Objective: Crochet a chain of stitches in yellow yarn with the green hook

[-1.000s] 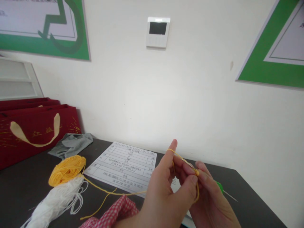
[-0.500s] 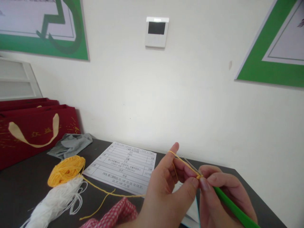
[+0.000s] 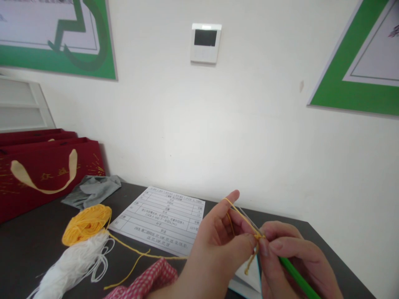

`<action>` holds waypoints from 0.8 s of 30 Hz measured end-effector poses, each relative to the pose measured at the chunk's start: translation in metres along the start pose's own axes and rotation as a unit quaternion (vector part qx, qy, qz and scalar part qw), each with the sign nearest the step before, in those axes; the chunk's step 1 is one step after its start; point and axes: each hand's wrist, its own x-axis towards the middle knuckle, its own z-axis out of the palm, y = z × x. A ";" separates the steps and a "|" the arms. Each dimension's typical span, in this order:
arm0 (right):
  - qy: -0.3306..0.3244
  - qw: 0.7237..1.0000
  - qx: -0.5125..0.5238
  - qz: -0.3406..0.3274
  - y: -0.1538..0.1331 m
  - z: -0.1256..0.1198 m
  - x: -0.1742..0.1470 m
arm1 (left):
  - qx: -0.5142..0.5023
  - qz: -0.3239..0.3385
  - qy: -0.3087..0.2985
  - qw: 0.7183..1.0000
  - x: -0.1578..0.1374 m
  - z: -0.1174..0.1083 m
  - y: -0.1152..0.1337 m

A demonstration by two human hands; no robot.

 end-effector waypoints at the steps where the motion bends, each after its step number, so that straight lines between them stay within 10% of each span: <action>1: 0.000 1.000 -0.004 -0.002 -0.001 0.000 0.000 | -0.008 -0.007 -0.007 1.000 0.002 0.000 0.001; 15: -0.049 0.994 -0.039 -0.093 0.008 -0.004 0.001 | -0.037 -0.170 -0.033 0.984 -0.001 0.001 0.022; 24: -0.040 0.998 0.026 -0.048 0.013 -0.005 0.003 | -0.015 -0.135 -0.014 0.991 0.000 0.003 0.019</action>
